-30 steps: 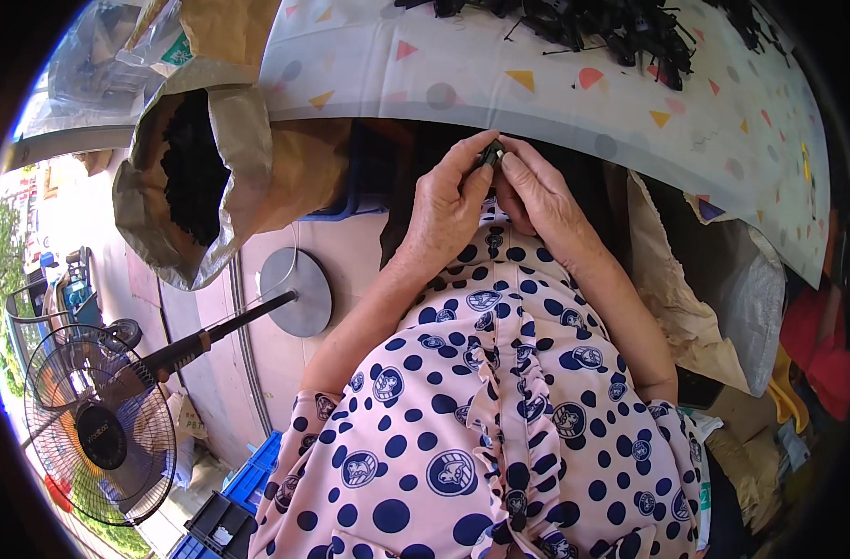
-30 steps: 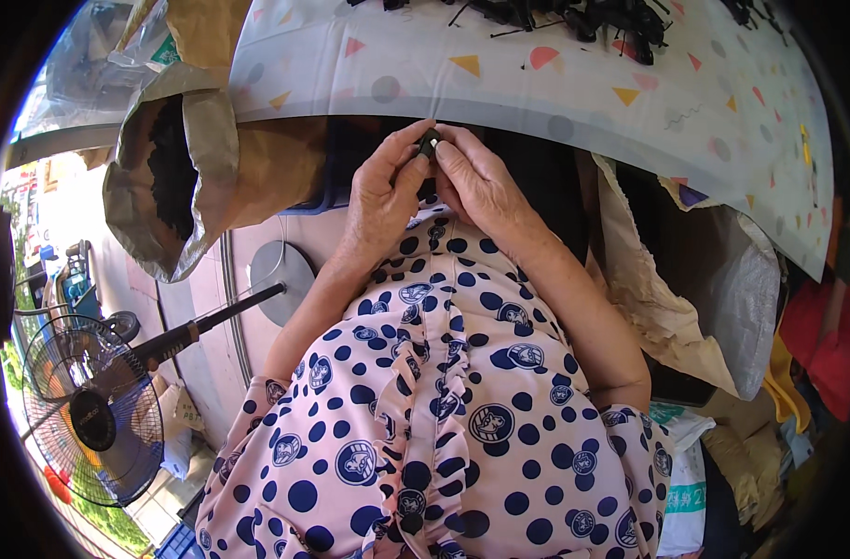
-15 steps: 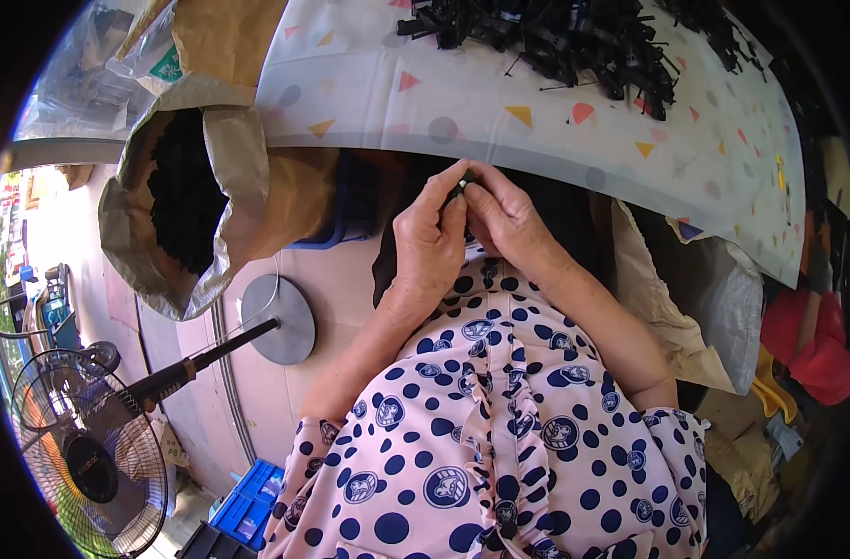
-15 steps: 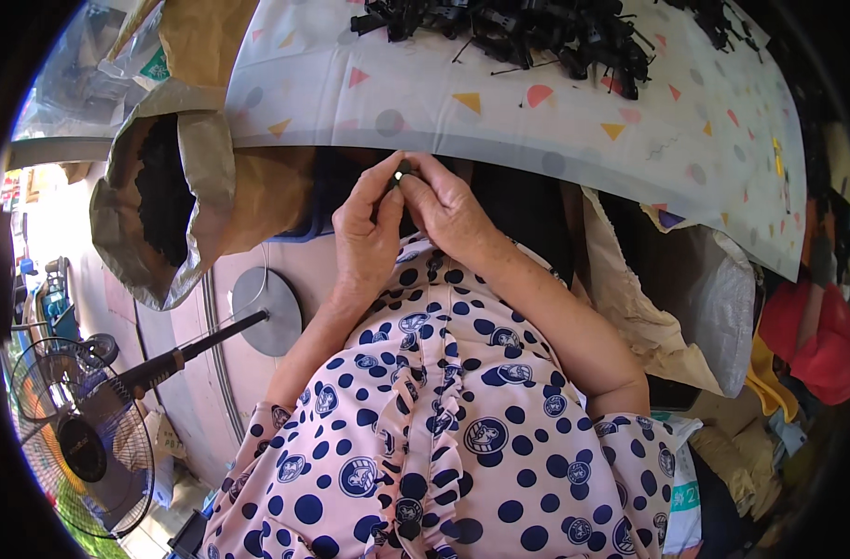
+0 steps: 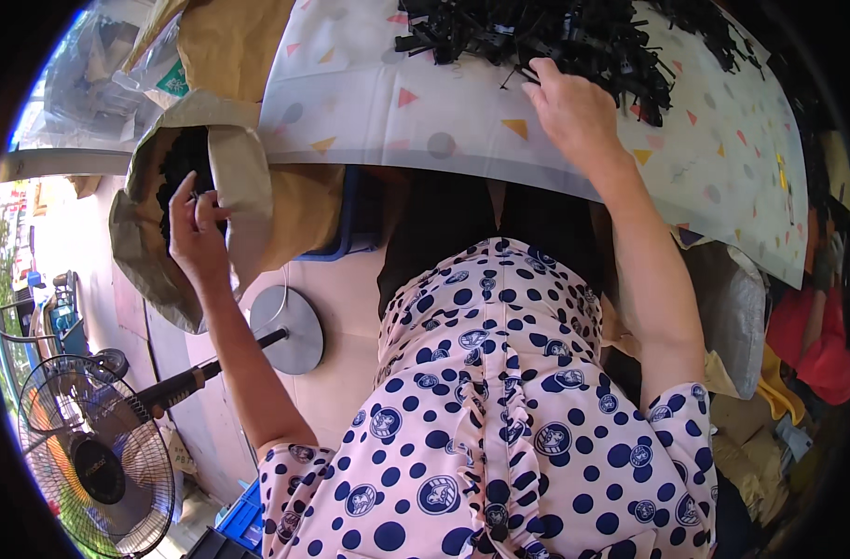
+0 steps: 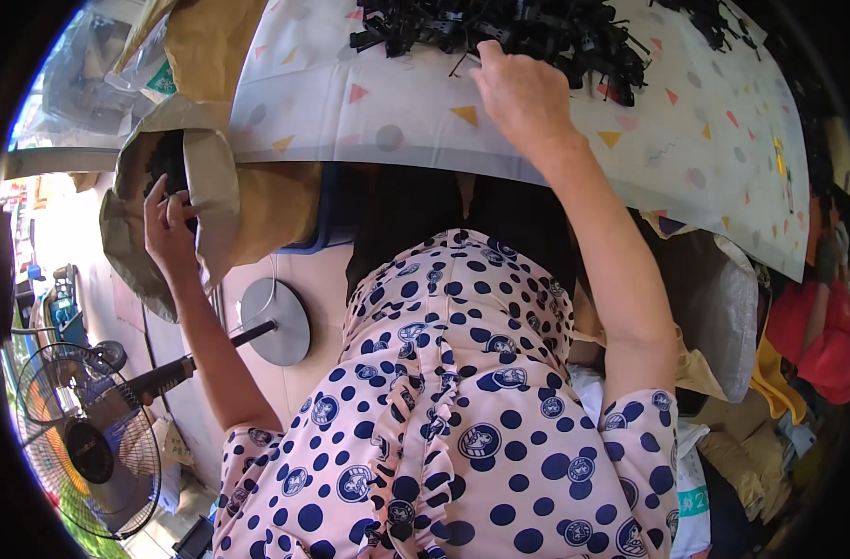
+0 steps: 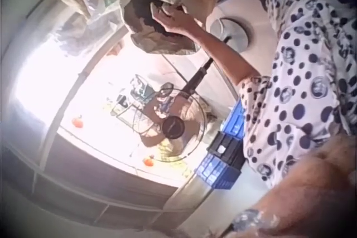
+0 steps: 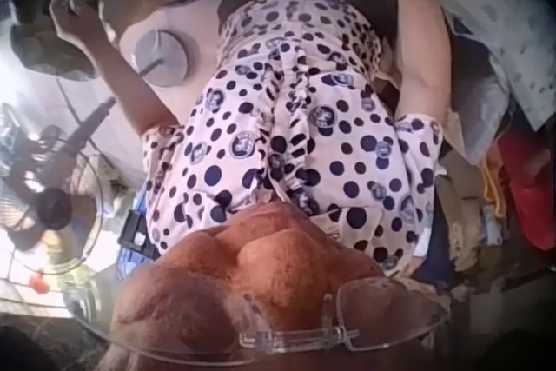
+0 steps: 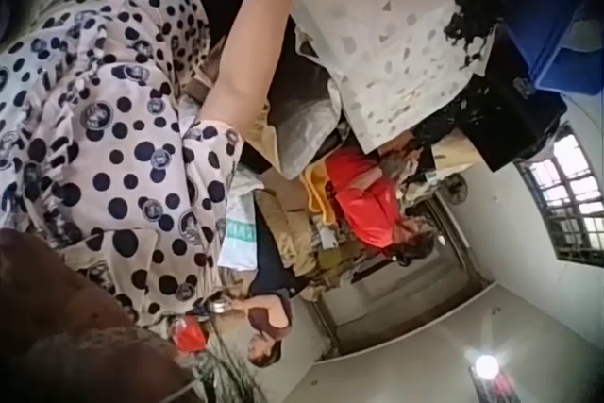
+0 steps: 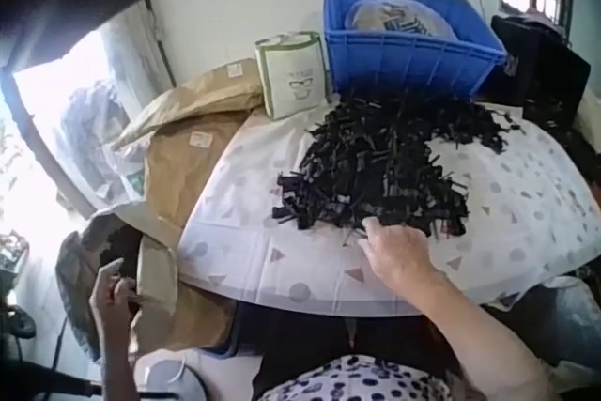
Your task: Assembling small black mechanical or electrical components at a workbench.
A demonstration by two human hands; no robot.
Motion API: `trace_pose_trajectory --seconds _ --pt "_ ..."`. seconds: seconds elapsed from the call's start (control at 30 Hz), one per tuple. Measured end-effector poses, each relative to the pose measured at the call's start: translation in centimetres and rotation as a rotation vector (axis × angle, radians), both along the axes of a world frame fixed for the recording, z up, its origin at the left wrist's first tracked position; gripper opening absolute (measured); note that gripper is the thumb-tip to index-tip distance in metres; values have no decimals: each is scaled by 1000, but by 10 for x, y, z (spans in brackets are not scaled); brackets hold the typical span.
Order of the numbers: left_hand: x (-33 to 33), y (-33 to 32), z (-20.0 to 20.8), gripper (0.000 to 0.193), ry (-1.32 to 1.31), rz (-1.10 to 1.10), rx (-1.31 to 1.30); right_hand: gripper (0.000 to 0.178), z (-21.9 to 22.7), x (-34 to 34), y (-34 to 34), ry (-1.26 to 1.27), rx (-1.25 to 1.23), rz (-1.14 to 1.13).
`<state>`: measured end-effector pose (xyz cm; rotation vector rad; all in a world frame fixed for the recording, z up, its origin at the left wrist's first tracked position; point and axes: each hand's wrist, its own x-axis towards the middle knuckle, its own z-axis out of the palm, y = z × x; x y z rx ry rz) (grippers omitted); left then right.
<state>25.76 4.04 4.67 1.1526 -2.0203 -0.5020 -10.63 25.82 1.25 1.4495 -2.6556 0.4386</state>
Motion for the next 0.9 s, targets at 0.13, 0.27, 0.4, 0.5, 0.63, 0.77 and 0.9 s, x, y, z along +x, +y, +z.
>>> trace_pose_trajectory --seconds 0.13,0.27,0.4,0.5,0.63,0.77,0.9 --pt "5 -39 10 33 35 58 0 29 -6 -16 -5 86 75 -14" --pt "30 -75 6 32 -399 91 -92 26 -7 -17 2 -71 -65 165" --pt "-20 -25 11 33 -380 34 -553 25 -6 -9 8 -230 -131 296" --pt "-82 43 1 40 205 -511 431 23 1 9 16 -200 -279 466" --pt "-139 107 -10 54 416 -761 1390 25 1 43 27 -182 -430 586" --pt "-146 117 -37 48 530 -961 1680 31 -2 58 46 -91 -413 654" --pt "-142 126 -48 45 531 -964 1846 28 -6 67 59 -67 -433 703"
